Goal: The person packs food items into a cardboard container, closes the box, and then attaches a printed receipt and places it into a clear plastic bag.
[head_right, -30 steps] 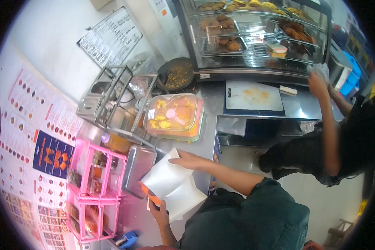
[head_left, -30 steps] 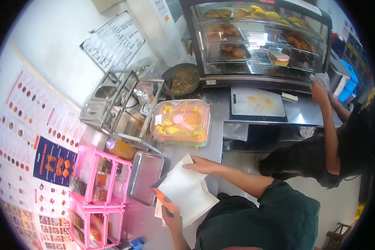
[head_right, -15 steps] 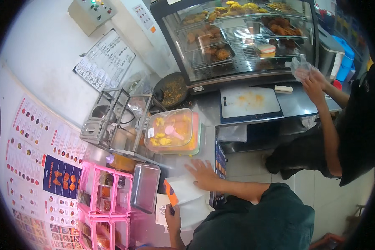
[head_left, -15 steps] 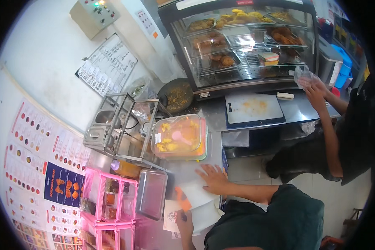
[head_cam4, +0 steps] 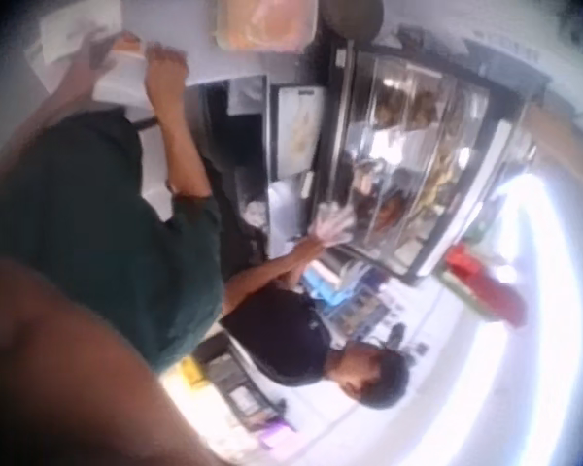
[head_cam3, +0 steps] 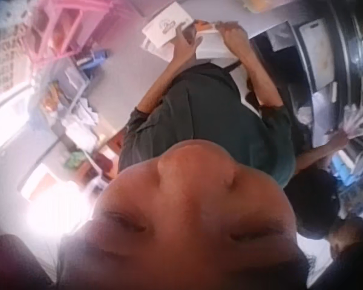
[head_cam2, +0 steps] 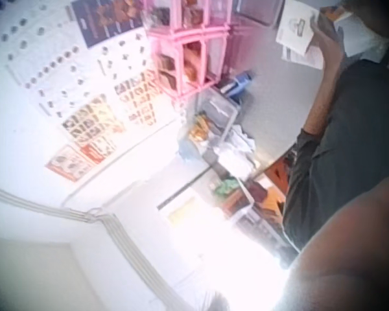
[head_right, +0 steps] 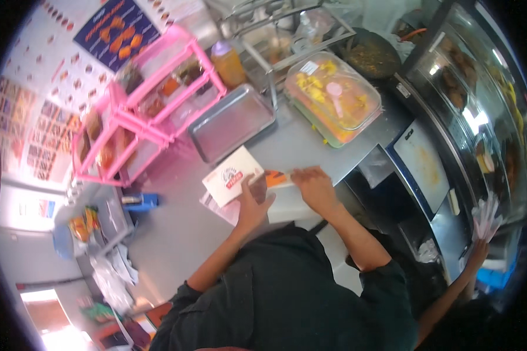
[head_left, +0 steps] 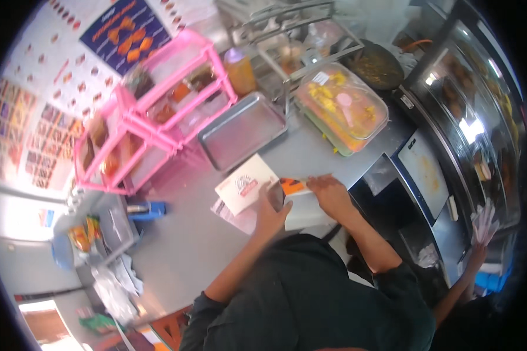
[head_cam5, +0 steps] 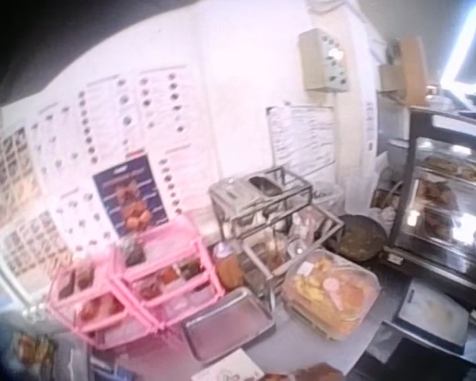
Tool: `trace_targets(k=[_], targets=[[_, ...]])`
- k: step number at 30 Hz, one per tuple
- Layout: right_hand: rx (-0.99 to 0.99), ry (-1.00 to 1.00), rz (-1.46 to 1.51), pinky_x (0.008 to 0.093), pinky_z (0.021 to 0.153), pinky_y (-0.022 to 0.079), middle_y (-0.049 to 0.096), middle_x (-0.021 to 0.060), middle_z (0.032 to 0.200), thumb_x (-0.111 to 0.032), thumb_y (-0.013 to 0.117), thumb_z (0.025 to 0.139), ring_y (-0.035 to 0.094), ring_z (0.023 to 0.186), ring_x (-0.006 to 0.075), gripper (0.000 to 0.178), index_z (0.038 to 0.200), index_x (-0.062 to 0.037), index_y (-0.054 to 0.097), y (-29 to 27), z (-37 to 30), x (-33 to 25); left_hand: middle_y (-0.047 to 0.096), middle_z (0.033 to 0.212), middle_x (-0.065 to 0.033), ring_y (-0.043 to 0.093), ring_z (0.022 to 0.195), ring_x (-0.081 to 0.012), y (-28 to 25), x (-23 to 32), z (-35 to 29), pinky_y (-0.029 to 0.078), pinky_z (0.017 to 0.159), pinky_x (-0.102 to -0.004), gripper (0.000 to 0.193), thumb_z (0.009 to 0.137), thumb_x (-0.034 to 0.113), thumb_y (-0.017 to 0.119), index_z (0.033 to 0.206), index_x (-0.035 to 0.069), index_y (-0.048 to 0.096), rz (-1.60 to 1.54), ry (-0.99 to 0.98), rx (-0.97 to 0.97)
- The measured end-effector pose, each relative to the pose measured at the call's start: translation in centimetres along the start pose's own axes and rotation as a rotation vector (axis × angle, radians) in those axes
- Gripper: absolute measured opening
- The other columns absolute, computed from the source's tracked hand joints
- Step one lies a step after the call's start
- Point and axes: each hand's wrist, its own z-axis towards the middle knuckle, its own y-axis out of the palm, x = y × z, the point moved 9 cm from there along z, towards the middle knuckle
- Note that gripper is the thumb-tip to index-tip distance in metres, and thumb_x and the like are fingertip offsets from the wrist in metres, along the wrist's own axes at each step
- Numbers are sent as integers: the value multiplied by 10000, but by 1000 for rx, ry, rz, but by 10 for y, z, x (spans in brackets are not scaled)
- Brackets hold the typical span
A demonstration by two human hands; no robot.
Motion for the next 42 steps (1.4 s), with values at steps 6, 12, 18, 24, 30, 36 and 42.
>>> trace_targets(k=[6, 12, 18, 24, 30, 36, 42], targets=[[202, -380, -258, 538, 1013, 392, 663, 73, 1184, -151, 596, 845, 546, 1209, 279, 205, 1020, -118, 698, 2, 26, -37, 580, 1231, -133, 548, 1161, -304, 21, 81, -4, 272, 1112, -511, 454, 738, 144, 724, 1178, 95, 618, 864, 575, -25], [141, -171, 93, 463, 1033, 419, 635, 106, 1225, -191, 687, 833, 528, 1225, 320, 321, 1147, -123, 692, -34, 51, 10, 664, 923, -57, 619, 964, -243, 35, 25, 21, 405, 989, -455, 203, 833, 122, 583, 1014, 79, 662, 864, 553, -60], [633, 364, 178, 414, 787, 542, 716, 192, 910, -110, 627, 844, 692, 843, 350, 174, 940, -19, 740, -131, 74, 206, 602, 1173, -101, 537, 1112, -277, 40, 34, 16, 378, 978, -460, 425, 802, 203, 692, 1203, 83, 620, 841, 533, -79], [253, 463, 8, 405, 775, 538, 715, 199, 942, -155, 652, 779, 693, 869, 340, 187, 892, -32, 735, -75, 120, 273, 554, 1230, -144, 494, 1181, -320, 36, 49, 12, 342, 1039, -519, 462, 799, 210, 711, 1230, 77, 605, 737, 529, -105], [159, 534, 74, 405, 775, 525, 713, 190, 915, -192, 643, 823, 686, 877, 336, 156, 880, -55, 690, -68, 134, 272, 546, 1190, -143, 496, 1184, -332, 36, 65, 11, 334, 1069, -539, 402, 791, 168, 712, 1172, 73, 628, 631, 581, -91], [193, 434, 11, 430, 785, 519, 715, 177, 943, -339, 653, 884, 684, 917, 334, 290, 921, -52, 679, -78, 136, 264, 550, 1197, -130, 499, 1197, -323, 42, 88, 22, 315, 1085, -567, 351, 824, 168, 682, 1161, 89, 626, 537, 593, -53], [238, 509, 50, 461, 809, 513, 710, 177, 966, -326, 637, 901, 670, 943, 367, 308, 1042, -53, 631, -86, 136, 248, 546, 1185, -118, 515, 1166, -323, 51, 107, 47, 349, 1061, -557, 339, 803, 118, 692, 1134, 95, 624, 468, 640, -37]])
